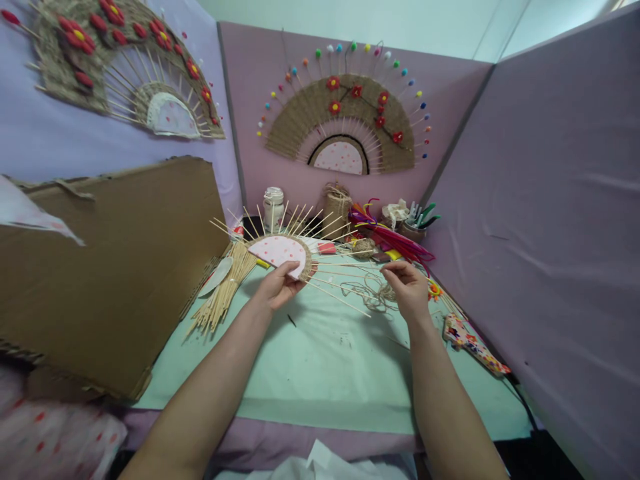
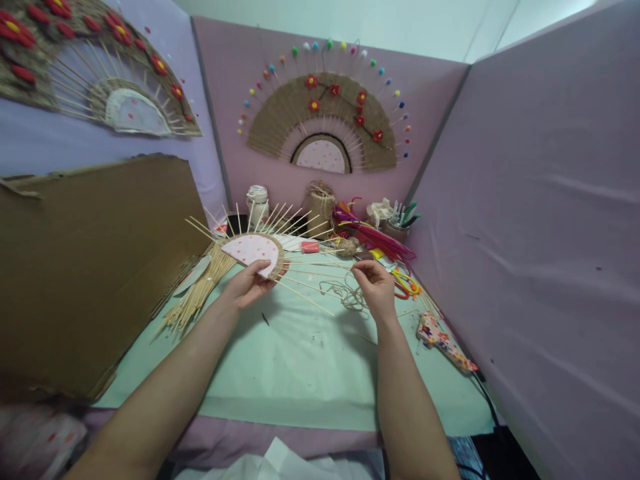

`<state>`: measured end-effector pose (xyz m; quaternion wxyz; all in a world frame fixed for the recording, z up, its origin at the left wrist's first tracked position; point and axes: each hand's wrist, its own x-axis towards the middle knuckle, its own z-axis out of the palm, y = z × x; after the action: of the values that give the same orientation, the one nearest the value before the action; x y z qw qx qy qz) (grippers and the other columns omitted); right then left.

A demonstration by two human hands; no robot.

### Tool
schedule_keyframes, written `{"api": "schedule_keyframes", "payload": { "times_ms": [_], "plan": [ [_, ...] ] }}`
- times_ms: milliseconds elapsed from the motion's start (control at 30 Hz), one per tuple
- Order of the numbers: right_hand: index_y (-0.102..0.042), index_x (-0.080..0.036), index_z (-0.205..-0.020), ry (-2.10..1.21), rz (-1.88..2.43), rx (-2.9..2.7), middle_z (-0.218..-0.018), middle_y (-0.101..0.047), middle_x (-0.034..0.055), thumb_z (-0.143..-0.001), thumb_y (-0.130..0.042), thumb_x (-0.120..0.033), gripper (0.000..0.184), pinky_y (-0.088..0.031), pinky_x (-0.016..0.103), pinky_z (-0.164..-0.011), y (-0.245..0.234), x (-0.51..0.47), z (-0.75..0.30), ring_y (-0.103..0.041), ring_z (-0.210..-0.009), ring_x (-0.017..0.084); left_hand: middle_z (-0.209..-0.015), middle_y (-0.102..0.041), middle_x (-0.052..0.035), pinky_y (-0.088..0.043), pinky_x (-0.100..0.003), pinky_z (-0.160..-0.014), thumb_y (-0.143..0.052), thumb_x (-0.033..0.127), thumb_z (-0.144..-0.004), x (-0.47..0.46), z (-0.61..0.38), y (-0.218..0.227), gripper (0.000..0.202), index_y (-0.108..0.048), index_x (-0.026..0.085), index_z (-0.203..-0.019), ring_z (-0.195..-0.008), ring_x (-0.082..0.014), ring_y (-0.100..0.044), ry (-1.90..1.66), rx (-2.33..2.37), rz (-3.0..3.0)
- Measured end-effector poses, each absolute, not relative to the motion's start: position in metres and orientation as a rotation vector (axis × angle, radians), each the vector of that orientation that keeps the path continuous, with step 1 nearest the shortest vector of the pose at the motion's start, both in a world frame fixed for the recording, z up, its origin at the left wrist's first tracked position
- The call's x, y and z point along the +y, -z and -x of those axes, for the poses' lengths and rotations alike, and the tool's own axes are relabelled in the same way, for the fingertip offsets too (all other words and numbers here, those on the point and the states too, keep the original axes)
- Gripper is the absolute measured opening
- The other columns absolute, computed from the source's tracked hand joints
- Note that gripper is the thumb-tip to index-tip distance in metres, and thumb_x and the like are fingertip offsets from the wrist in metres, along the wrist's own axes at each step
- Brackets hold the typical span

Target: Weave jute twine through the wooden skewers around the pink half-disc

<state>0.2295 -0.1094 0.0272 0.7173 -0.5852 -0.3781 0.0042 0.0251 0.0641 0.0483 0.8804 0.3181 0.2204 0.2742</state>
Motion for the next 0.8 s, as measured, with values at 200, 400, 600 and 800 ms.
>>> {"api": "schedule_keyframes", "payload": {
  "times_ms": [200, 400, 600, 800],
  "plan": [
    [-0.065, -0.019, -0.075, 0.031, 1.252, -0.766, -0.07, -0.062, -0.0003, -0.065, -0.071, -0.025, 0.013, -0.042, 0.026, -0.063, -0.027, -0.108, -0.231, -0.055, -0.065, 0.012, -0.081, -0.07, -0.0121, -0.055, -0.023, -0.066, -0.049, 0.007, -0.078, 0.059, -0.024, -0.051, 0.027, -0.057, 0.005, -0.103, -0.074, -0.0169, -0.067, -0.531, 0.47, -0.687],
    [-0.064, -0.019, -0.079, 0.098, 1.183, -0.712, -0.072, -0.061, -0.0005, -0.066, -0.071, -0.025, 0.016, -0.043, 0.026, -0.064, -0.029, -0.107, -0.232, -0.054, -0.065, 0.011, -0.087, -0.07, -0.014, -0.055, -0.028, -0.073, -0.05, 0.006, -0.076, 0.058, -0.025, -0.046, 0.03, -0.057, 0.005, -0.105, -0.08, -0.019, -0.067, -0.424, 0.463, -0.726],
    [-0.06, -0.018, -0.076, 0.028, 1.243, -0.649, -0.068, -0.057, -0.0019, -0.063, -0.072, -0.029, 0.021, -0.041, 0.024, -0.058, -0.024, -0.102, -0.236, -0.05, -0.059, 0.01, -0.094, -0.069, -0.0176, -0.053, -0.028, -0.081, -0.05, 0.006, -0.075, 0.057, -0.024, -0.044, 0.031, -0.056, 0.003, -0.106, -0.086, -0.02, -0.066, -0.34, 0.402, -0.73],
    [-0.057, -0.017, -0.072, -0.066, 1.382, -0.625, -0.063, -0.055, -0.002, -0.06, -0.071, -0.032, 0.024, -0.038, 0.025, -0.055, -0.012, -0.093, -0.239, -0.048, -0.056, 0.011, -0.094, -0.069, -0.0162, -0.053, -0.027, -0.079, -0.048, 0.008, -0.077, 0.044, -0.021, -0.048, 0.037, -0.053, 0.003, -0.113, -0.084, -0.0185, -0.067, -0.244, 0.333, -0.722]
  ]
}}
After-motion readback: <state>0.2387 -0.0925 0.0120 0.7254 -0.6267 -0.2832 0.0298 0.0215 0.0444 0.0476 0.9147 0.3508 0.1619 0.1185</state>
